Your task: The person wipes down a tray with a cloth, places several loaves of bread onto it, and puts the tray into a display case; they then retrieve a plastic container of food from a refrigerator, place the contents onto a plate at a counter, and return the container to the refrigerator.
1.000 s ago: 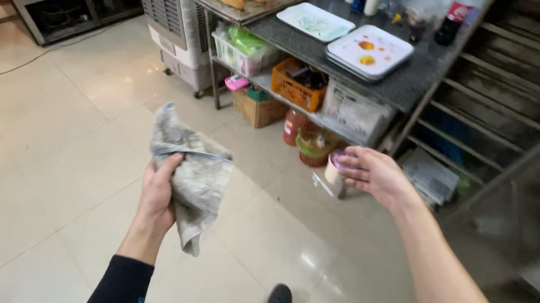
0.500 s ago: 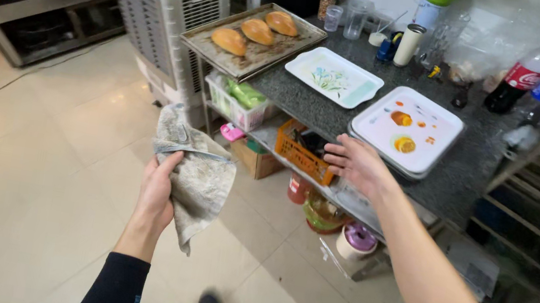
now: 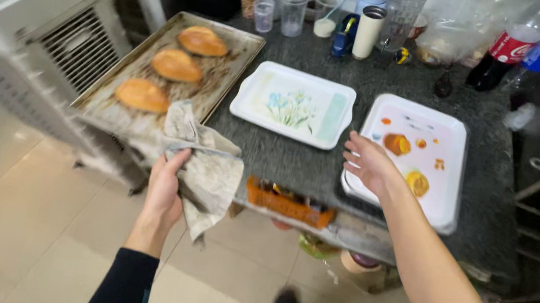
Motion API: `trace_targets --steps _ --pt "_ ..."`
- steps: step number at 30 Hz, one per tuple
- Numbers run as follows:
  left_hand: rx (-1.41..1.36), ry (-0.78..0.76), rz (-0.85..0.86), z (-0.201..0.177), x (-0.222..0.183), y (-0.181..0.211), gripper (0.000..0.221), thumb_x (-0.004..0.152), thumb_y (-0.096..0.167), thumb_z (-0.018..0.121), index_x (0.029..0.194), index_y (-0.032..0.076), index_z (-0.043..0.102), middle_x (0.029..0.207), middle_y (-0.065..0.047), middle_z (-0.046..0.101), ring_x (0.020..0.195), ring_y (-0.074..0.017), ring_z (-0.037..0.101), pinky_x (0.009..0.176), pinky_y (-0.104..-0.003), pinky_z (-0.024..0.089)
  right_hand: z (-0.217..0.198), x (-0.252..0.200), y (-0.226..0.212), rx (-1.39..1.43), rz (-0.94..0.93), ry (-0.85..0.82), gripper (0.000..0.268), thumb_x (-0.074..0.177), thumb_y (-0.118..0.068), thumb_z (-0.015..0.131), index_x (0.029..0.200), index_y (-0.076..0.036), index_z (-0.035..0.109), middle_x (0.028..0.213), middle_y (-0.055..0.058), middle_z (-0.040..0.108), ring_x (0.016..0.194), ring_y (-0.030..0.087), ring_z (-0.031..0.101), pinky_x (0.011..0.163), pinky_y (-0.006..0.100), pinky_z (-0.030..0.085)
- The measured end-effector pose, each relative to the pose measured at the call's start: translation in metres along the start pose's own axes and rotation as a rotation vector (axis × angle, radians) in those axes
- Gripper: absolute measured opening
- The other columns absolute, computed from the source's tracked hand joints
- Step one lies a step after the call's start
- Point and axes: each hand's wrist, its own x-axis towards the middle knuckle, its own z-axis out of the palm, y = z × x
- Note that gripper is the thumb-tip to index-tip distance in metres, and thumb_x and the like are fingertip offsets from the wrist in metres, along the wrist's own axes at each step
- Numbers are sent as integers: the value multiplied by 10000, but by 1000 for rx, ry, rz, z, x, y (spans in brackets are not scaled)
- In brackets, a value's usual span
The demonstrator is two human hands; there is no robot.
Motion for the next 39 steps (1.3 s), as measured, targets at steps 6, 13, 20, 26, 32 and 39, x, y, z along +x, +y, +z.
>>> trace_targets --steps 6,13,20,26,32,39 --pt "102 -19 -137 6 112 -26 477 919 109 609 1389 47 566 1316 -63 668 1189 -186 633 1018 -339 492 7 156 30 -131 131 5 698 933 -466 568 1477 -34 500 1576 152 529 1422 289 475 1153 498 332" --pt "15 58 -258 -2 221 -63 419 943 146 627 1333 -5 615 1272 -103 696 1164 -222 650 998 -366 510 13 251 66 -63 120 424 651 899 -269 686 1387 120 498 1476 279 523 1343 392 542 1106 546 446" --pt "39 -30 -369 18 282 -78 504 933 141 656 1414 99 512 1264 -57 679 1153 -189 653 963 -372 541 32 203 26 -30 233 495 535 948 -174 647 1350 137 480 1337 261 605 1163 344 630 935 502 520" --pt "113 -344 -365 79 335 -78 518 907 51 687 1397 26 520 1268 -106 676 1134 -224 672 951 -378 560 58 135 -39 137 -133 507 482 888 -126 612 1329 67 584 1177 203 708 1008 295 706 866 443 592" --pt "225 -739 -168 193 323 -92 461 903 63 716 1340 19 574 1214 -81 701 1046 -175 673 898 -324 562 35 18 -109 257 -431 727 532 967 -366 608 1383 -41 542 1217 118 681 1072 227 687 914 408 582" --pt "244 -1330 404 286 113 -120 416 847 243 751 1197 44 646 1138 -195 698 1078 -395 666 971 -461 530 32 -78 -126 543 -612 620 605 1008 -494 522 1419 -50 522 1322 115 658 1187 261 657 1019 424 539"
